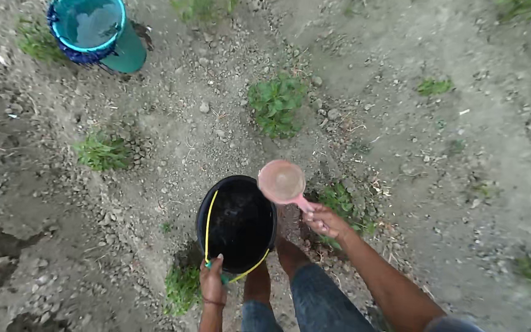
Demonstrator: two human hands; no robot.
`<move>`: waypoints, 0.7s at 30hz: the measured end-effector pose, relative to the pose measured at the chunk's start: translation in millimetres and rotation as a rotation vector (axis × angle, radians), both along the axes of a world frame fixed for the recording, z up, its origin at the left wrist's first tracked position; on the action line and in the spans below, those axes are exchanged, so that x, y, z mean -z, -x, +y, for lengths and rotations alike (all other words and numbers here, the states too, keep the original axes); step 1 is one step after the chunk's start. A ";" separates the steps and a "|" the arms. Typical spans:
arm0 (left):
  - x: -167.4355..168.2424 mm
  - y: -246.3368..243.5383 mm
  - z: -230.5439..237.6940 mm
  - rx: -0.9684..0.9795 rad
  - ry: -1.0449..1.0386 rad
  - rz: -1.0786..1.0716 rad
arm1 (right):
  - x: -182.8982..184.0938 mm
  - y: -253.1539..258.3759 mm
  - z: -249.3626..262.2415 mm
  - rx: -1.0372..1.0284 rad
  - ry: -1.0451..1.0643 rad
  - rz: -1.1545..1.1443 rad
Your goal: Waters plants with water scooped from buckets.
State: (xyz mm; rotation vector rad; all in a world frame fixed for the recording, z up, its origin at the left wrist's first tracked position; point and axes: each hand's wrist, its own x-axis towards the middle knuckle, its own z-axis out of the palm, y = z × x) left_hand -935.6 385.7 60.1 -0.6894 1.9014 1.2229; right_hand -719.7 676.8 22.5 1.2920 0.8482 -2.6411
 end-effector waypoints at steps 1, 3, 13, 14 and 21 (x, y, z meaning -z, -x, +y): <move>2.8 5.8 1.6 -0.007 0.017 0.002 | 4.7 13.0 10.3 0.075 -0.032 -0.047; 7.6 17.3 2.4 -0.013 0.054 0.016 | 19.0 39.3 31.8 0.232 -0.057 -0.109; 26.1 47.2 30.7 -0.081 0.216 -0.002 | 68.6 88.2 152.2 0.413 -0.127 -0.273; 25.6 48.7 35.0 -0.098 0.226 -0.003 | 69.4 88.1 157.3 0.404 -0.140 -0.294; 23.4 61.2 73.5 -0.179 0.262 -0.015 | 61.1 80.9 168.9 0.301 -0.236 -0.442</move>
